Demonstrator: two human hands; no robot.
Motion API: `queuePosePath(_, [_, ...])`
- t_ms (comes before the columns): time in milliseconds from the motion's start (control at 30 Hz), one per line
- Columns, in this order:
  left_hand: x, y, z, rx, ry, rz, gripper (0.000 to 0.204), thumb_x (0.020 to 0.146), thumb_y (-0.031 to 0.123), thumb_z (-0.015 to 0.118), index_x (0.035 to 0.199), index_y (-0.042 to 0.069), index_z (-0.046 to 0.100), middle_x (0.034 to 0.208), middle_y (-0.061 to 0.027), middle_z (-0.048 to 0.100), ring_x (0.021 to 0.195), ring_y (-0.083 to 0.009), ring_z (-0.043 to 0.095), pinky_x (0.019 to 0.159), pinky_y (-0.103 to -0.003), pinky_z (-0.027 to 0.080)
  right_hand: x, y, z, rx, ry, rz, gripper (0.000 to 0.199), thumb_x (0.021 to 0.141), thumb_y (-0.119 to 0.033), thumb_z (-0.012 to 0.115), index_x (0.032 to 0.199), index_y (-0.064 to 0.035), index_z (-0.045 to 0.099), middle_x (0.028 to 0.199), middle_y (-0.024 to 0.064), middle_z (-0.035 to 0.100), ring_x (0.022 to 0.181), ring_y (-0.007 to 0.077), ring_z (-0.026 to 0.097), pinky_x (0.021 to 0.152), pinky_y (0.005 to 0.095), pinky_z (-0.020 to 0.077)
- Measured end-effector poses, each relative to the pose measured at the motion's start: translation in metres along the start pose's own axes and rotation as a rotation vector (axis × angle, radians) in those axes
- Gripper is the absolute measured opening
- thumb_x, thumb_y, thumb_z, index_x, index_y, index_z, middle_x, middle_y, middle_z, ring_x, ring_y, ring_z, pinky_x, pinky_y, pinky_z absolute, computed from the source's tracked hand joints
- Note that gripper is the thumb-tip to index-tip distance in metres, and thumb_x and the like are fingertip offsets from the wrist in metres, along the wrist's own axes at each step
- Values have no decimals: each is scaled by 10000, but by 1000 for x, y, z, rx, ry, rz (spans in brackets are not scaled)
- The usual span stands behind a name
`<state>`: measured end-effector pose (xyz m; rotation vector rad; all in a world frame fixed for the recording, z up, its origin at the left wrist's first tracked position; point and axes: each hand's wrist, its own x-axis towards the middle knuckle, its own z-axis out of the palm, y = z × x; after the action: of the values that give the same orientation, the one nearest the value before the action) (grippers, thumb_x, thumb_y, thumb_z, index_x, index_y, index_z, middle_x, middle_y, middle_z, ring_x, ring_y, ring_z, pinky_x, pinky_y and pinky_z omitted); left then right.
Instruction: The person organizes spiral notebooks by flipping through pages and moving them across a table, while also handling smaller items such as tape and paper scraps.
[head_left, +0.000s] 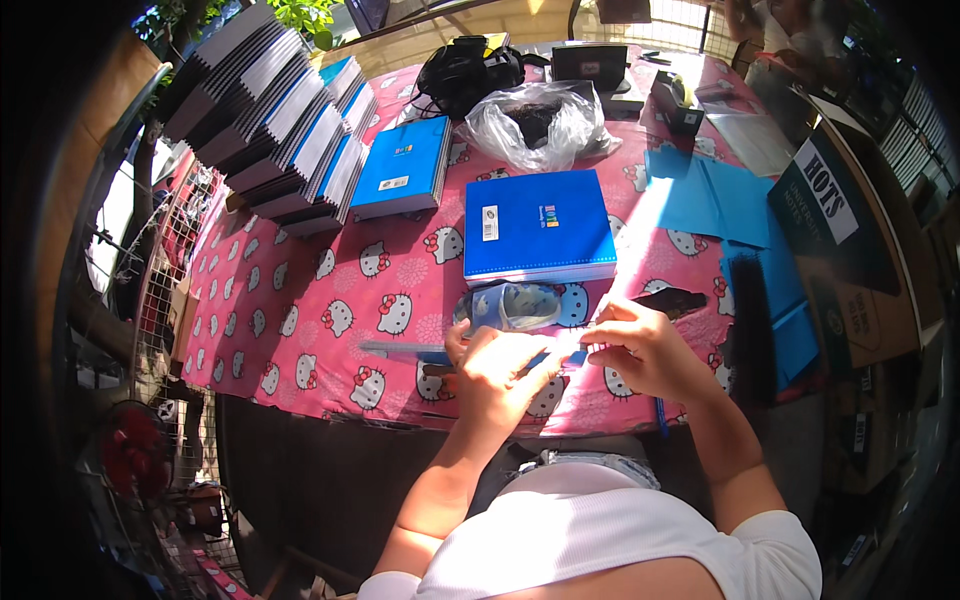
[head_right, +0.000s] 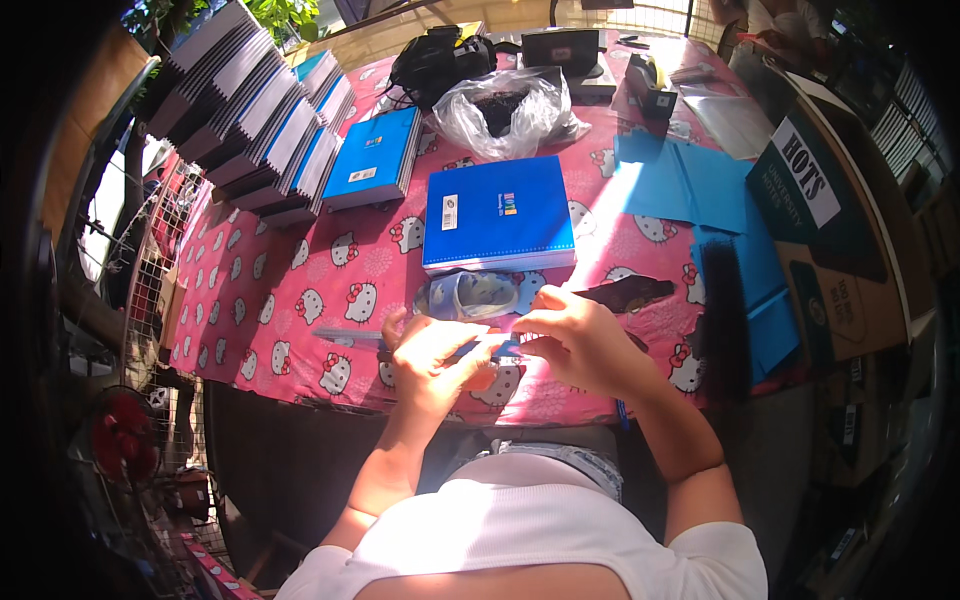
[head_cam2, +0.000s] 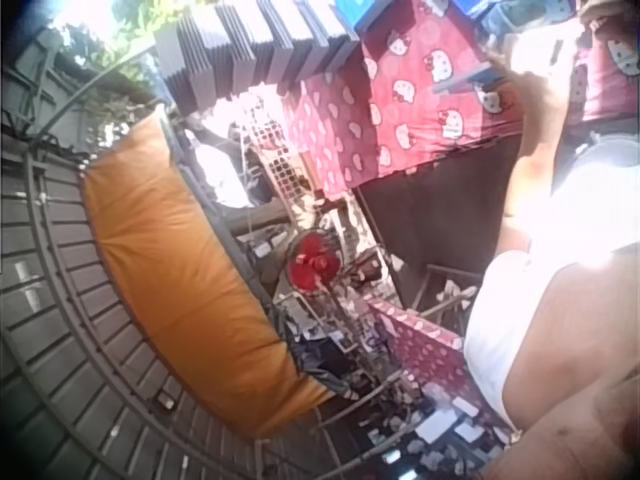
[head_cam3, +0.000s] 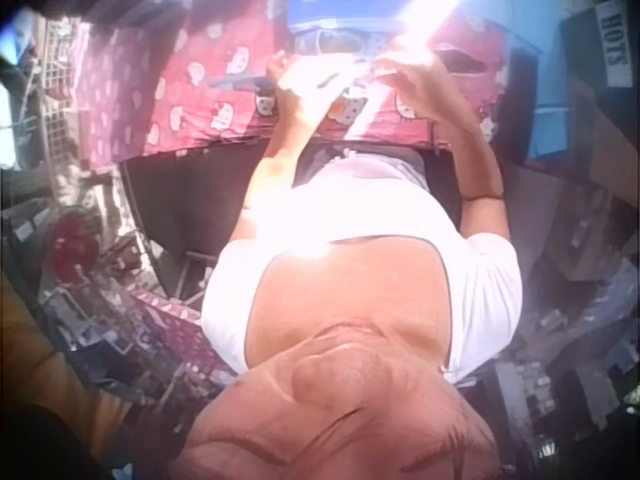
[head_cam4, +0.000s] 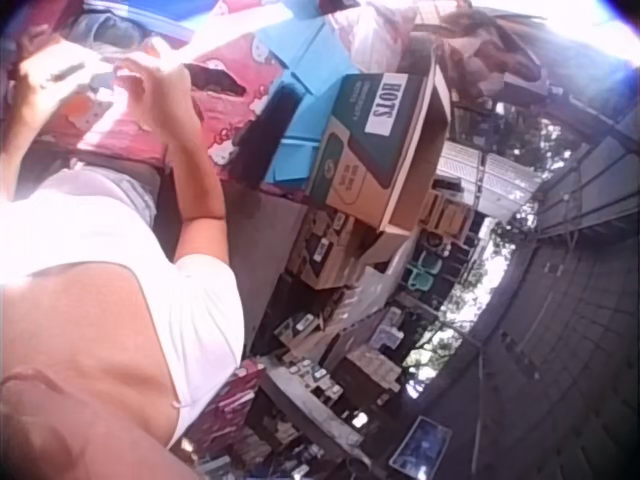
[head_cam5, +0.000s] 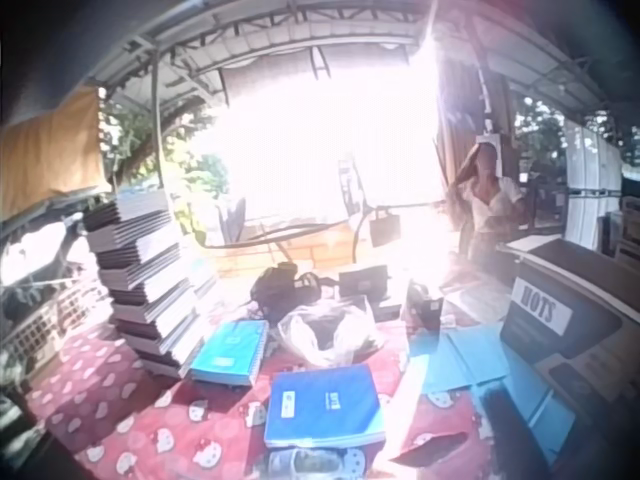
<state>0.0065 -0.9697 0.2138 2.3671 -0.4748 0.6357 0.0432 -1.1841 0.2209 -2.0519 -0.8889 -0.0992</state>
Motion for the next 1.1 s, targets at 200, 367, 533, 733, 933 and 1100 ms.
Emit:
queuePosePath(200, [-4, -2, 3, -8, 15, -15, 154, 708, 246, 780, 805, 141, 723, 786, 40, 686, 766, -123, 578, 965, -409, 272, 1, -9, 10, -105, 93, 6, 316, 759, -89, 701, 1055, -41, 601, 782, 99, 563, 681, 298, 569, 619, 364, 483])
queuePosePath(367, [-7, -2, -2, -19, -14, -12, 169, 701, 215, 768, 842, 140, 716, 807, 28, 683, 805, -133, 586, 967, -412, 271, -1, -23, 2, -174, 13, 56, 237, 775, -105, 682, 978, -47, 573, 896, 92, 583, 826, 273, 598, 609, 366, 486])
queuePosePath(533, [-9, -1, -1, -23, -4, 7, 179, 713, 221, 759, 874, 154, 718, 800, 41, 672, 803, -131, 582, 966, -414, 269, 0, -24, 7, -285, 22, -31, 304, 767, -170, 710, 1012, -53, 573, 895, 87, 590, 771, 282, 608, 606, 363, 493])
queuePosePath(733, [-9, 0, -2, -18, 17, 2, 210, 675, 156, 777, 876, 136, 716, 823, 22, 693, 776, -133, 593, 941, -376, 280, 5, -30, 12, -213, 139, -13, 219, 752, -98, 702, 944, -58, 604, 851, 78, 579, 733, 256, 600, 556, 340, 484])
queuePosePath(933, [-11, 2, -4, 19, 10, 20, 219, 663, 145, 775, 875, 147, 719, 823, 35, 695, 770, -126, 592, 921, -375, 299, 7, -39, 12, -344, 183, -22, 201, 722, -58, 724, 876, -43, 596, 794, 90, 598, 699, 267, 622, 571, 341, 501])
queuePosePath(1100, [-12, 2, -6, 16, 26, 30, 246, 652, 117, 768, 891, 150, 716, 820, 40, 687, 769, -129, 591, 912, -374, 310, 9, -44, 16, -259, 147, 6, 227, 720, -94, 726, 885, -31, 584, 771, 95, 565, 685, 273, 602, 549, 341, 487])
